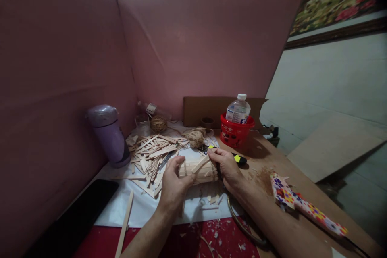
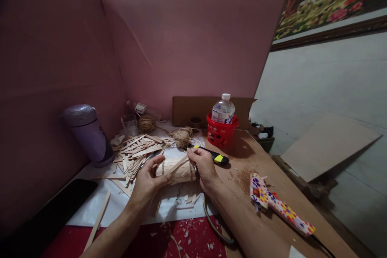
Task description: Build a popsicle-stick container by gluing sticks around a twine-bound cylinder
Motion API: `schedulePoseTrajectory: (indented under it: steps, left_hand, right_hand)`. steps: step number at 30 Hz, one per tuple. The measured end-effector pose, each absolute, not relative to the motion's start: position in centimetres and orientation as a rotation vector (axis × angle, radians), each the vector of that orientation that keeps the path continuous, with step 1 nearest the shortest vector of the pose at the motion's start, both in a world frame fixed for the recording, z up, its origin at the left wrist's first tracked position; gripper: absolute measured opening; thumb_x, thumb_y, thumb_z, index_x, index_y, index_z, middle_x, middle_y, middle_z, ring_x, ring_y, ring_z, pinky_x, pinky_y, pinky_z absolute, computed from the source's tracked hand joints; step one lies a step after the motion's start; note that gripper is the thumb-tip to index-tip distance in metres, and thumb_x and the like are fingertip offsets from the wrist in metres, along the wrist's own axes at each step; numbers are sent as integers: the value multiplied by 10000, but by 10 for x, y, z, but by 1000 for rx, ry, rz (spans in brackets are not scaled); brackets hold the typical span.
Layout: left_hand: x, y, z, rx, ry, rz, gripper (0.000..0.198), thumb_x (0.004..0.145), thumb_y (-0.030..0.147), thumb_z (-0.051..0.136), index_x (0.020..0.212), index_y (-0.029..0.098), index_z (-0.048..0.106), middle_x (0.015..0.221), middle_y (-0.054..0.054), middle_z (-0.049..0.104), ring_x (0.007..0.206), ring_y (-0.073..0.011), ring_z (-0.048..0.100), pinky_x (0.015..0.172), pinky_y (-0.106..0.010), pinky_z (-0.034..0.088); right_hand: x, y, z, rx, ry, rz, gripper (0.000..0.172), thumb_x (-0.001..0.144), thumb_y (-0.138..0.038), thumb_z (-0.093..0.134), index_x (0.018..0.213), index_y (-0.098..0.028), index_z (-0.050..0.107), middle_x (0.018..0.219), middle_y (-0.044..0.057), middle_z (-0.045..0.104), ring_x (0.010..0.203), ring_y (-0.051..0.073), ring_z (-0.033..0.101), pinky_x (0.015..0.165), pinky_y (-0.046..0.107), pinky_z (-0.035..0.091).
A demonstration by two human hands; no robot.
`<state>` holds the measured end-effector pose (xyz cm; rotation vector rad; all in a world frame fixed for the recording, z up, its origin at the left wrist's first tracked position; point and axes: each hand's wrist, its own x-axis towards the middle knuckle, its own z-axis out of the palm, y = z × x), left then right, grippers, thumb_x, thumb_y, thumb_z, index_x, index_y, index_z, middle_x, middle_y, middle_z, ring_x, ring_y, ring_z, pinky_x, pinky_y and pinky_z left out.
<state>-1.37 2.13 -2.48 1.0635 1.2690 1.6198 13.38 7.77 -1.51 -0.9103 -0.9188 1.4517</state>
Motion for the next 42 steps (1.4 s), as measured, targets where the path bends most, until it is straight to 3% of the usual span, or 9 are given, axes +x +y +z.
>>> schedulePoseTrajectory:
  steps: [19,30,35,42]
  left_hand:
    - [-12,20,-24,1065,1279,1625,417,591,248,752,983,160,636,983,-79,645,980,-250,606,896,-377,453]
    - [-12,21,-23,1075,1283,1619,412,562,211,738,964,168,653,978,-70,647,976,-255,608,890,-379,461]
    - [-13,19,-21,1100,1262,1603,420,542,173,745,959,185,688,1069,-84,619,1008,-263,594,895,-382,464]
    - [-14,20,-23,1178,1292,1606,227,554,225,762,773,192,713,1216,-112,514,1161,-314,500,953,-423,414]
  right_hand:
    - [135,77,-16,-904,-938,1451,346,534,-410,821,592,-178,571,515,-40,524,470,100,444,465,230,346]
    - [135,78,-17,-898,-932,1456,364,522,-414,833,578,-181,559,508,-44,522,466,101,438,469,233,329]
    - [135,78,-17,-896,-930,1457,358,531,-409,830,576,-176,561,506,-45,515,467,93,422,467,224,323]
    - [136,78,-19,-887,-933,1453,331,543,-393,827,598,-174,584,514,-47,515,471,90,416,460,220,327]
